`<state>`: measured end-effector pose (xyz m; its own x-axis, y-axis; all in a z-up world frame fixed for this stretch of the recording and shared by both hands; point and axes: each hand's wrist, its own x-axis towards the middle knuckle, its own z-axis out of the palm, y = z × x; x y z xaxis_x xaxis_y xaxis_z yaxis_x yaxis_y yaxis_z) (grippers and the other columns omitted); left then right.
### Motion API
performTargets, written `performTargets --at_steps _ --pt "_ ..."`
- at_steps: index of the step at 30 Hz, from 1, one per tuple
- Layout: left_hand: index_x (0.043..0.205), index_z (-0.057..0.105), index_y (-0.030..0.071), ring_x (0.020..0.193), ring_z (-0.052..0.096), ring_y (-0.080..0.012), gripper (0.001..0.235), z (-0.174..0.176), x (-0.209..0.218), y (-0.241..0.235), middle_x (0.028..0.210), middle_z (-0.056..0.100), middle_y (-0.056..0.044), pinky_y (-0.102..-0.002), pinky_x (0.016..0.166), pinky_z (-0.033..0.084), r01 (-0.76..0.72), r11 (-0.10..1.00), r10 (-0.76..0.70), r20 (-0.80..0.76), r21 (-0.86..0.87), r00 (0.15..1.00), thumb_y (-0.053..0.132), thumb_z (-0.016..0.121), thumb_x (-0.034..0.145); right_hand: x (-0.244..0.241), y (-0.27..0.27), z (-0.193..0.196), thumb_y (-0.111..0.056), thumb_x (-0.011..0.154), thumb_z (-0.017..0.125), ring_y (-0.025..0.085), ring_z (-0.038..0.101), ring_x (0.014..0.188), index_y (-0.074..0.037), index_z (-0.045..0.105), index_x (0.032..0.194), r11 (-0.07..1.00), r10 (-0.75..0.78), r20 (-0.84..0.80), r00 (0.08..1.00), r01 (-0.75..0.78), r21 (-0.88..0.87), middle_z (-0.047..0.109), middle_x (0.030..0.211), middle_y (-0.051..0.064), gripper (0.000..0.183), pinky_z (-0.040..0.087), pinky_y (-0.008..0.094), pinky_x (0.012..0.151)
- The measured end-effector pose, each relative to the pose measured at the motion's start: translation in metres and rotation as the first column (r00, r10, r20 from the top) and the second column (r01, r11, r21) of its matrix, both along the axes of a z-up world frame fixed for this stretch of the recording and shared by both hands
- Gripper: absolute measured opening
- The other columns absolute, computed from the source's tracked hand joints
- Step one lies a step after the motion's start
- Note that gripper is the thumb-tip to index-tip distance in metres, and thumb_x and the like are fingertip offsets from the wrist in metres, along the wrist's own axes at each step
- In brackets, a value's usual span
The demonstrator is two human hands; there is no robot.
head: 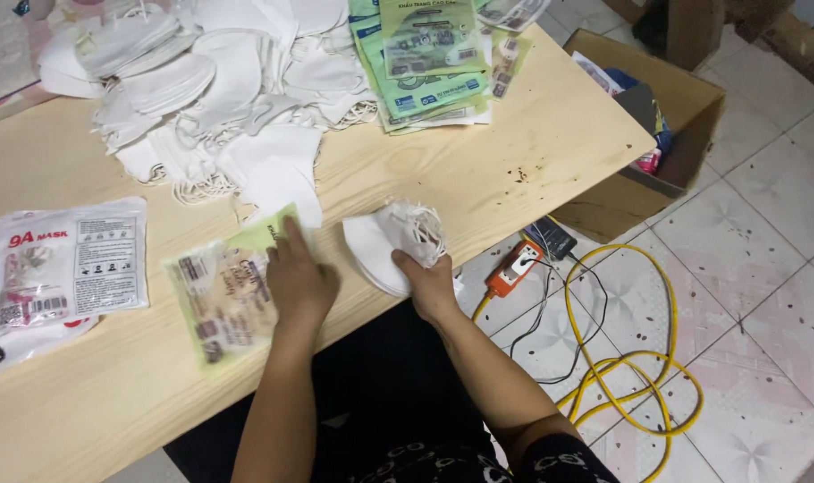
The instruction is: Folding and placing face masks into individual plastic packaging bags
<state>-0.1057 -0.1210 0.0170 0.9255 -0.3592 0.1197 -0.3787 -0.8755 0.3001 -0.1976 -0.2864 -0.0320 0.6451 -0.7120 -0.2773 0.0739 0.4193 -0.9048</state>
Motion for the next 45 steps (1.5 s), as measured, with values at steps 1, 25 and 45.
performTargets --at_steps 1,25,45 --pt "0.158 0.026 -0.005 0.119 0.054 -0.0508 0.095 0.016 -0.008 0.007 0.128 0.056 -0.031 -0.053 0.095 0.049 0.001 1.0 -0.001 0.0 -0.001 1.0 0.014 0.069 0.076 0.0 -0.001 -0.004 -0.006 0.074 0.089 0.024 0.073 0.09 -0.003 0.073 0.12 1.0 -0.001 0.0 1.0 0.001 -0.001 0.076 0.104 0.012 0.05 0.062 0.039 0.075" --pt "0.106 0.075 0.0 0.089 0.07 -0.0421 0.015 -0.036 -0.04 0.091 0.084 0.069 -0.025 -0.048 0.07 0.052 -0.192 0.644 0.269 -0.016 -0.741 0.963 0.008 0.063 0.104 0.036 0.07 -0.038 -0.006 0.086 0.078 0.038 0.065 0.115 0.004 0.058 0.141 0.684 0.707 0.18 0.684 -0.726 0.071 0.066 0.129 0.022 0.06 0.054 0.054 0.098" --pt "0.129 0.065 0.013 0.1 0.074 -0.0226 0.044 0.019 -0.124 0.08 0.12 0.075 -0.007 -0.037 0.088 0.057 0.416 0.816 -0.366 0.199 -0.401 0.909 0.029 0.076 0.089 0.028 0.12 0.009 -0.008 0.093 0.065 0.02 0.063 0.091 -0.007 0.065 0.109 0.354 0.88 0.216 0.423 -0.887 0.296 0.067 0.101 0.008 0.016 0.053 0.034 0.085"
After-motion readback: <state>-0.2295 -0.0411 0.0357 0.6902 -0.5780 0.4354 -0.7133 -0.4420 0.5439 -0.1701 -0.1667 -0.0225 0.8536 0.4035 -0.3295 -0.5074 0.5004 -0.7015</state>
